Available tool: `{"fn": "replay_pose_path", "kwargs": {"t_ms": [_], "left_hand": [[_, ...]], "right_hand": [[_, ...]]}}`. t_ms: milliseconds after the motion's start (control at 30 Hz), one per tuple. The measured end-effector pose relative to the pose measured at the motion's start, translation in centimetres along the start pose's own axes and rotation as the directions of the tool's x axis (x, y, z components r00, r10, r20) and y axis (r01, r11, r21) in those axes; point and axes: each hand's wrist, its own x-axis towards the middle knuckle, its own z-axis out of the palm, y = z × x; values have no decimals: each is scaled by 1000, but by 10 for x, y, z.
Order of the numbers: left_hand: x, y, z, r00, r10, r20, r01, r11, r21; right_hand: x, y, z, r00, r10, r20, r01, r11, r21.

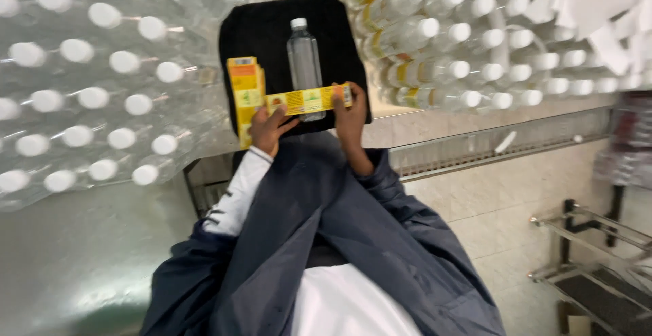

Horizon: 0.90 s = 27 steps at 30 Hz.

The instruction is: Manually applying adhesive labels to plastic water bottles in a production environment.

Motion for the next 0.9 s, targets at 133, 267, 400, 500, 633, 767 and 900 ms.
{"fn": "replay_pose_path", "kwargs": {"t_ms": [133, 267, 400, 500, 633, 767, 900], "left_hand": [[-11, 22, 8, 998, -59, 29, 60, 998, -29], [-22, 40, 18, 998, -63, 2, 63, 993, 102], [-20, 41, 20, 997, -72, -4, 72, 992, 102], [-16, 34, 9, 998, -67, -6, 67, 992, 106], [-21, 41, 13, 997, -81, 0, 81, 994, 73], [-8, 23, 6, 997, -82, -8, 82, 996, 38], [8, -10, -22, 998, -62, 2, 62, 998, 26]], "right_hand": [[-8, -68, 10, 964, -142, -223, 54, 932, -359], [-15, -122, 39, 969, 19, 245, 82, 915, -396], [16, -135, 75, 760, 505, 408, -393, 858, -331], [41, -137, 88, 830, 404, 384, -295, 903, -311], [37, -151, 87, 843, 407, 353, -374, 913, -161], [13, -141, 59, 802, 406, 437, -349, 914, -208], [-5, -139, 33, 723, 541, 430, -367, 828, -424]]}}
